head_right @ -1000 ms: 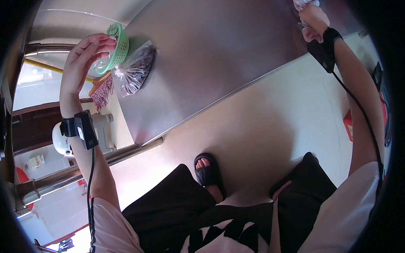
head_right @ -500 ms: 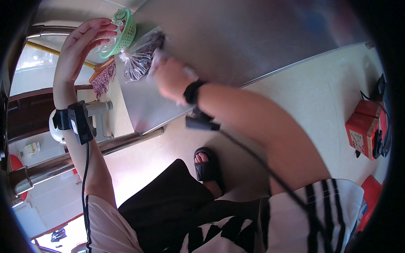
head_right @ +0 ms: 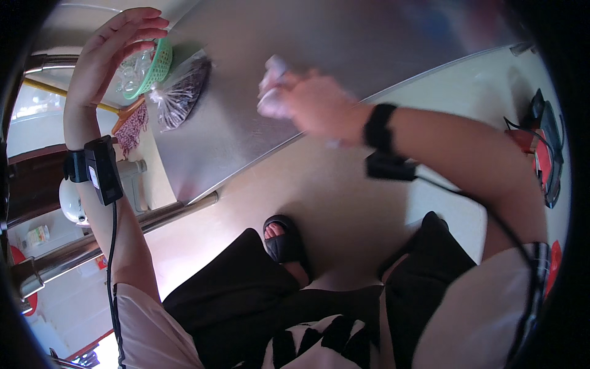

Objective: Cleaning a stainless steel table, moving a basket of glasses, and organizing small appliances on the counter.

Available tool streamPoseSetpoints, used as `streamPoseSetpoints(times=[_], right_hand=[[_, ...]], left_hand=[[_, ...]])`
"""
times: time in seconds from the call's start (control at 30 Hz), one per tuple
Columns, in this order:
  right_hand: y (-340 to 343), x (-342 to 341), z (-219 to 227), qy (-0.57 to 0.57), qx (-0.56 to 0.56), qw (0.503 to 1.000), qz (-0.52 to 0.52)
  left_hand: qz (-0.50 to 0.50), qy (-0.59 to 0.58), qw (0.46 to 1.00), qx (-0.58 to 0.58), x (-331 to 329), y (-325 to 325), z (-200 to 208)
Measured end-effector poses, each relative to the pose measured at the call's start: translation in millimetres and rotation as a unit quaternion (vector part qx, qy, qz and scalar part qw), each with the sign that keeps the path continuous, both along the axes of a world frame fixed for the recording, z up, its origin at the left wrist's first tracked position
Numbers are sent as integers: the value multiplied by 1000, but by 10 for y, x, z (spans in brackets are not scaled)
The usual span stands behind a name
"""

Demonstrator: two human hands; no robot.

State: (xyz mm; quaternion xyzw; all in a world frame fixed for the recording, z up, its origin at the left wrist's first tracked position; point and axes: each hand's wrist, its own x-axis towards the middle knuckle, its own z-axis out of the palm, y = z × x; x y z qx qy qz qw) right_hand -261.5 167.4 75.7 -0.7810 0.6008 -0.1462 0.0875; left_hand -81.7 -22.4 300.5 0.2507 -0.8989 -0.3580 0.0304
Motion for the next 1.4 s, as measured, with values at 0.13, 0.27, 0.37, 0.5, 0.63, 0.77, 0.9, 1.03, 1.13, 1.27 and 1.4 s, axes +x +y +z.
streamPoseSetpoints(times=[0.13,0.27,0.37,0.5,0.63,0.77,0.9,1.03,1.13,1.27,1.4], right_hand=[[304,-1359,188,110,94,961,-236],[514,-2331,23,84,41,905,-415],[711,-2914,-112,64,40,844,-531],[1114,-3486,-335,29,-101,783,-613],[1225,-3475,-409,-129,-123,689,-703],[1455,-3468,-730,-160,-11,809,-566],[1074,-2151,-316,-643,-61,469,-602],[1057,-1765,-433,-744,36,415,-522],[1012,-1211,-492,-775,93,377,-498],[951,-534,-536,-837,172,304,-422],[1040,-592,-306,-784,205,372,-452]], left_hand=[[-1,21,999,28,-279,93,-71],[19,11,998,55,-425,257,4],[27,30,998,43,-582,377,24],[34,91,992,85,-602,459,28],[51,49,995,66,-538,404,43],[44,41,996,69,-580,400,-36],[43,52,996,59,-520,371,-34],[46,67,994,69,-621,297,-74],[58,53,993,84,-683,263,-146],[43,46,995,73,-640,319,-115],[41,58,995,74,-727,397,-153]])
